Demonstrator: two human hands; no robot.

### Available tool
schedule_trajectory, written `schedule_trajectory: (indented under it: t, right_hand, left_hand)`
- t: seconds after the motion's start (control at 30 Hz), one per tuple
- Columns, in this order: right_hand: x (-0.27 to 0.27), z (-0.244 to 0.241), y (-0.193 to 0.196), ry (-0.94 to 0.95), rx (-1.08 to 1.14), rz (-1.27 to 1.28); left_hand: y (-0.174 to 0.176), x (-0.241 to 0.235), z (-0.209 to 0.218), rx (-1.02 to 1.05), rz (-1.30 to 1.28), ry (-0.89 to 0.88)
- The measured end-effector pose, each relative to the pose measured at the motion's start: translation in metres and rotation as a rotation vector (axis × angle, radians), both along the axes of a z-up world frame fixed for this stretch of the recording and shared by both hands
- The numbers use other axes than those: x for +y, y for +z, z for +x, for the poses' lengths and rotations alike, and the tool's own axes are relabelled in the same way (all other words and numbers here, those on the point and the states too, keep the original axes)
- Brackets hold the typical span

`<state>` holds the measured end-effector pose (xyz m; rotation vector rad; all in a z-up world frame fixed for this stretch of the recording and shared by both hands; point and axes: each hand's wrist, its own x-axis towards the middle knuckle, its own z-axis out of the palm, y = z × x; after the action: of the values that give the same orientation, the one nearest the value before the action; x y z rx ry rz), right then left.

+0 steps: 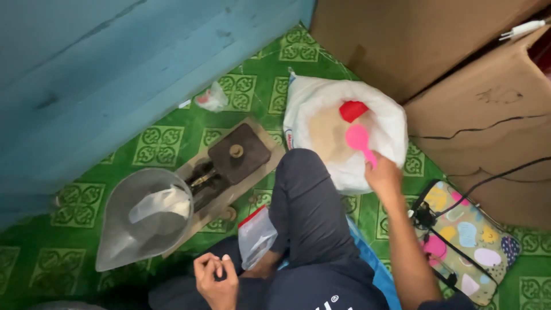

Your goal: Packaging powder from a large sack into small plastic bags using a scoop and a scale

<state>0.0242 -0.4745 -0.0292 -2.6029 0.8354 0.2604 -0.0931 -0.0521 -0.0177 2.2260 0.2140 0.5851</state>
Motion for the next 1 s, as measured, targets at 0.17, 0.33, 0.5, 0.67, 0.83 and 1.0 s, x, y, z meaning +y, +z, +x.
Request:
schedule_trajectory:
  t: [0.17, 0.33, 0.5, 0.67, 0.83, 1.0]
  right_hand:
    - [0.011, 0.018, -0.072, 0.009, 0.266, -0.026]
    - [0.040, 0.053, -0.108, 0.092, 0.319, 0.027]
    - [0.039, 0.079, -0.119, 0.031, 0.123, 0.129]
    - [0.025, 0.052, -0.113, 0.184, 0.050, 0.027]
    - [0.009, 0.023, -0.100, 0.177, 0.178, -0.073]
    - [-0.023, 0.019, -0.087, 0.100, 0.013, -0.241]
  left_hand:
    - [0.006, -0.029, 0.004, 0.021, -0.016, -0.084]
    - [0.007, -0.036, 0.002, 0.016, 0.029, -0.091]
    - [-0.003, -0.042, -0.003, 0.023, 0.003, -0.052]
    - [-0.003, -0.064, -0.007, 0.099, -0.042, -0.218]
    - [0.019, -0.085, -0.003, 0.268, -0.121, -0.444]
    - [0.028, -0.085, 0.004, 0.289, -0.154, -0.551]
